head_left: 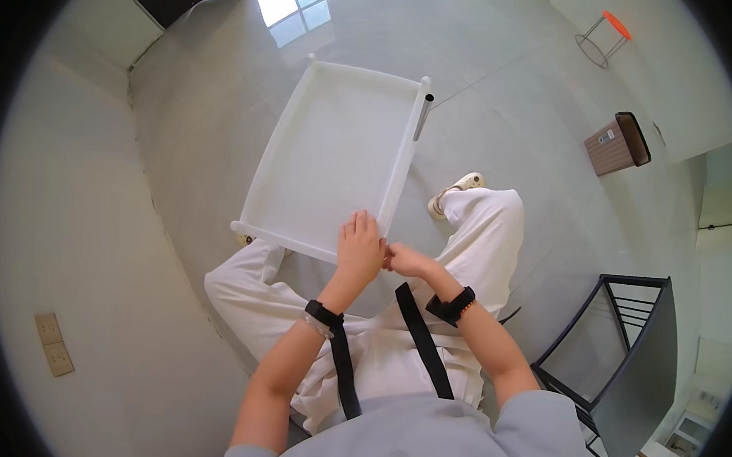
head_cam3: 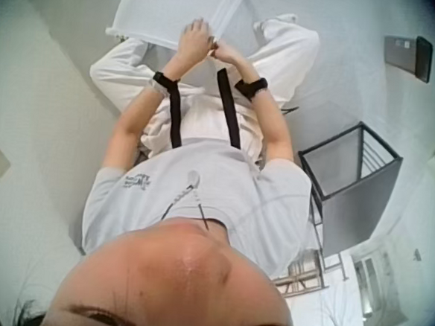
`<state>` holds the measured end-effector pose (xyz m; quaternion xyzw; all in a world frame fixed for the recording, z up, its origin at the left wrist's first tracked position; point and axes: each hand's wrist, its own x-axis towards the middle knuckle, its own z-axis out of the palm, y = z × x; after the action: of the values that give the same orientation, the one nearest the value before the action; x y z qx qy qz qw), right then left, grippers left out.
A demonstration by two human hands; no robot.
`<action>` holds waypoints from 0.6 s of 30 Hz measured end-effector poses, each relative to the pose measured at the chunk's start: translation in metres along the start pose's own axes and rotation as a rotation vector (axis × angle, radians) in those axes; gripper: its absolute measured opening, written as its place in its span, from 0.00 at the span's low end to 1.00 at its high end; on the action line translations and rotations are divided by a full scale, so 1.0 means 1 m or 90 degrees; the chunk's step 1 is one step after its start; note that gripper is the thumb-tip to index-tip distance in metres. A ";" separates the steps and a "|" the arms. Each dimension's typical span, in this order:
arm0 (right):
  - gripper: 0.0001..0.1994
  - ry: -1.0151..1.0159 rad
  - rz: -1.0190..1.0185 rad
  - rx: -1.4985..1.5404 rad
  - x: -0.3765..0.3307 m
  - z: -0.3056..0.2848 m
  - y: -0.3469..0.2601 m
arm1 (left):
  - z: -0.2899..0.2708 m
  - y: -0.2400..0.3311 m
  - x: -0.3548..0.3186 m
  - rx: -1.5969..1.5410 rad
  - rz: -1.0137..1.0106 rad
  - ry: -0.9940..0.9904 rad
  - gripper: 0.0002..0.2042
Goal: Assembling or disassembling a white plastic and metal shelving unit or cart.
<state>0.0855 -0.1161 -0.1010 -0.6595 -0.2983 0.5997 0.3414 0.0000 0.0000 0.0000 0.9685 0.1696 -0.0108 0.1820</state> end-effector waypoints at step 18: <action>0.20 0.451 -0.223 0.675 0.038 -0.023 -0.087 | 0.009 0.017 -0.027 -0.055 -0.091 0.085 0.27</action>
<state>0.1137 -0.0367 -0.0516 -0.5012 0.0643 0.3477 0.7898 -0.0192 -0.0265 -0.0002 0.9438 0.2501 0.0481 0.2109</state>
